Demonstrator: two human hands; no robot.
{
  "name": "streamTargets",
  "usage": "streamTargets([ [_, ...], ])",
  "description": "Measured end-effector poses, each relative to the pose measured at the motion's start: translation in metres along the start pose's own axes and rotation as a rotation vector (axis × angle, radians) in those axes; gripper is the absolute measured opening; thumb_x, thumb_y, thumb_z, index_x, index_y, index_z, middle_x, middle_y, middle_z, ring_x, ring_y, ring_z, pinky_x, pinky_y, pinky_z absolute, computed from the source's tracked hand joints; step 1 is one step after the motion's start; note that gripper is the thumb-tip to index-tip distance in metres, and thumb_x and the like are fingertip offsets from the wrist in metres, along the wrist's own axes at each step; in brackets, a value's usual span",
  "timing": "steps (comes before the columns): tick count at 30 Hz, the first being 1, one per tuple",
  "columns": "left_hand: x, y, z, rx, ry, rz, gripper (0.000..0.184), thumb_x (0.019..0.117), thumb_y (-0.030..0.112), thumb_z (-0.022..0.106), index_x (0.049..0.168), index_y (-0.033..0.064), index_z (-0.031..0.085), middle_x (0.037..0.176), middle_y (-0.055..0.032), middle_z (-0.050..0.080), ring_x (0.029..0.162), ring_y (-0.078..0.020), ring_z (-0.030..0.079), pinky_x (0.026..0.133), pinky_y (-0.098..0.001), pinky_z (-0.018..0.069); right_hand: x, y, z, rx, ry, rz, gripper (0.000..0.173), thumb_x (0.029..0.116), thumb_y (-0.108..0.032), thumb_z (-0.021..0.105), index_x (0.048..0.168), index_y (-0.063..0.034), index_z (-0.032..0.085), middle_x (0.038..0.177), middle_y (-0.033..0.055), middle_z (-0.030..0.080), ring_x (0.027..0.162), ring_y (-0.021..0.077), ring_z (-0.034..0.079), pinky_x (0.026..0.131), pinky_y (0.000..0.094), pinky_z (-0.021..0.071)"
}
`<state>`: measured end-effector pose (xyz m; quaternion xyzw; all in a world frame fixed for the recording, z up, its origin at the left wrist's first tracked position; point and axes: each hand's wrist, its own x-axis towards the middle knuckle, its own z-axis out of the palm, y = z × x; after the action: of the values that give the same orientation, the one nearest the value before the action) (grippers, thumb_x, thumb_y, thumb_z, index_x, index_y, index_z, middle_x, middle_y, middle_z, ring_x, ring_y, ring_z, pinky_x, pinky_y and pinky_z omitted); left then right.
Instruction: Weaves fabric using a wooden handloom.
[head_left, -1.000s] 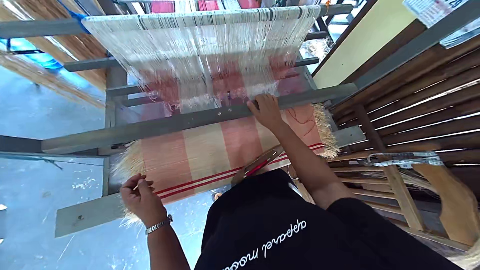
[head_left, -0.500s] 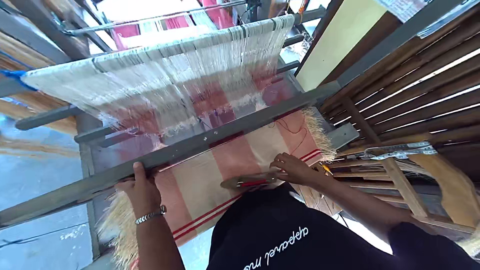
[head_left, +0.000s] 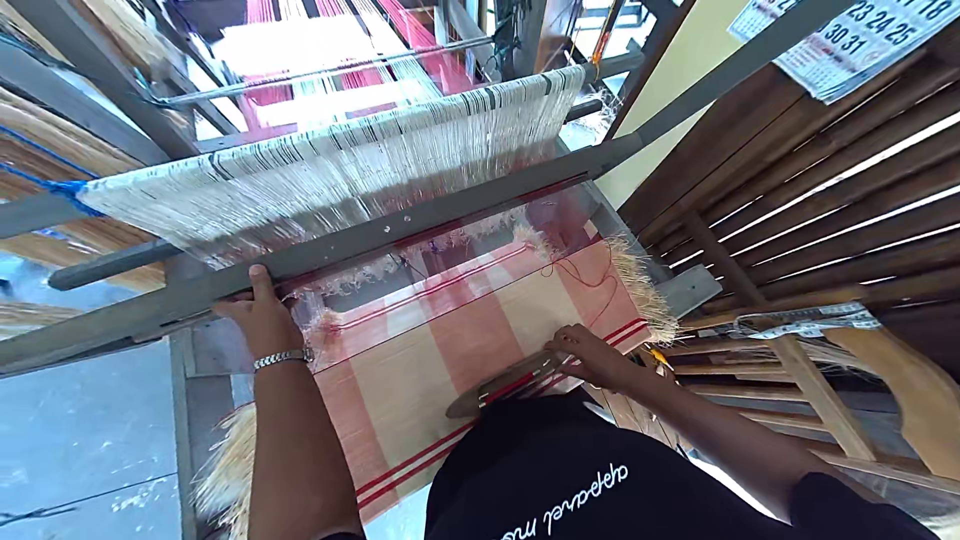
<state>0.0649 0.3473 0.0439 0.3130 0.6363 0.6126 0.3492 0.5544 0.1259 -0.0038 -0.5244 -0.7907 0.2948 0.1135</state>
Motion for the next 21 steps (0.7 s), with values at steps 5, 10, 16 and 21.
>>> streamTargets([
  [5,-0.001,-0.001,-0.005,0.149,0.063,-0.058,0.093,0.0971,0.057,0.062,0.159,0.0127,0.009,0.137,-0.0149,0.053,0.105,-0.0190,0.064,0.083,-0.0419,0.0564,0.013,0.024,-0.052,0.169,0.086,0.248,0.049,0.0960,-0.025,0.071,0.141,-0.0110,0.061,0.134,0.0192,0.062,0.120,0.0311,0.063,0.100,0.0482,0.0540],
  [10,0.007,0.000,-0.014,0.210,0.118,-0.059,0.106,0.0925,0.056,0.070,0.160,0.0112,0.001,0.131,-0.0167,0.053,0.086,-0.0136,0.063,0.069,-0.0326,0.0555,0.015,0.072,-0.093,0.854,0.453,0.578,0.047,0.0941,0.001,0.069,0.139,0.0005,0.053,0.128,0.0191,0.064,0.104,0.0238,0.071,0.091,0.0378,0.0608],
  [16,0.000,0.022,-0.056,0.408,0.083,0.031,0.060,0.1094,0.044,0.041,0.144,-0.0050,0.045,0.142,-0.0252,0.052,0.131,-0.0281,0.052,0.111,-0.0452,0.0392,0.039,0.097,-0.110,1.257,0.947,0.611,0.044,0.1059,-0.004,0.051,0.147,-0.0055,0.036,0.120,0.0157,0.061,0.088,0.0226,0.070,0.077,0.0388,0.0616],
  [21,0.012,0.019,-0.083,0.411,0.080,0.000,0.082,0.0993,0.050,0.062,0.155,-0.0003,0.028,0.145,-0.0205,0.050,0.132,-0.0226,0.052,0.111,-0.0403,0.0425,0.046,0.154,-0.157,1.298,1.276,0.589,0.043,0.1067,-0.007,0.048,0.148,-0.0068,0.035,0.116,0.0174,0.060,0.086,0.0263,0.070,0.077,0.0441,0.0627],
])
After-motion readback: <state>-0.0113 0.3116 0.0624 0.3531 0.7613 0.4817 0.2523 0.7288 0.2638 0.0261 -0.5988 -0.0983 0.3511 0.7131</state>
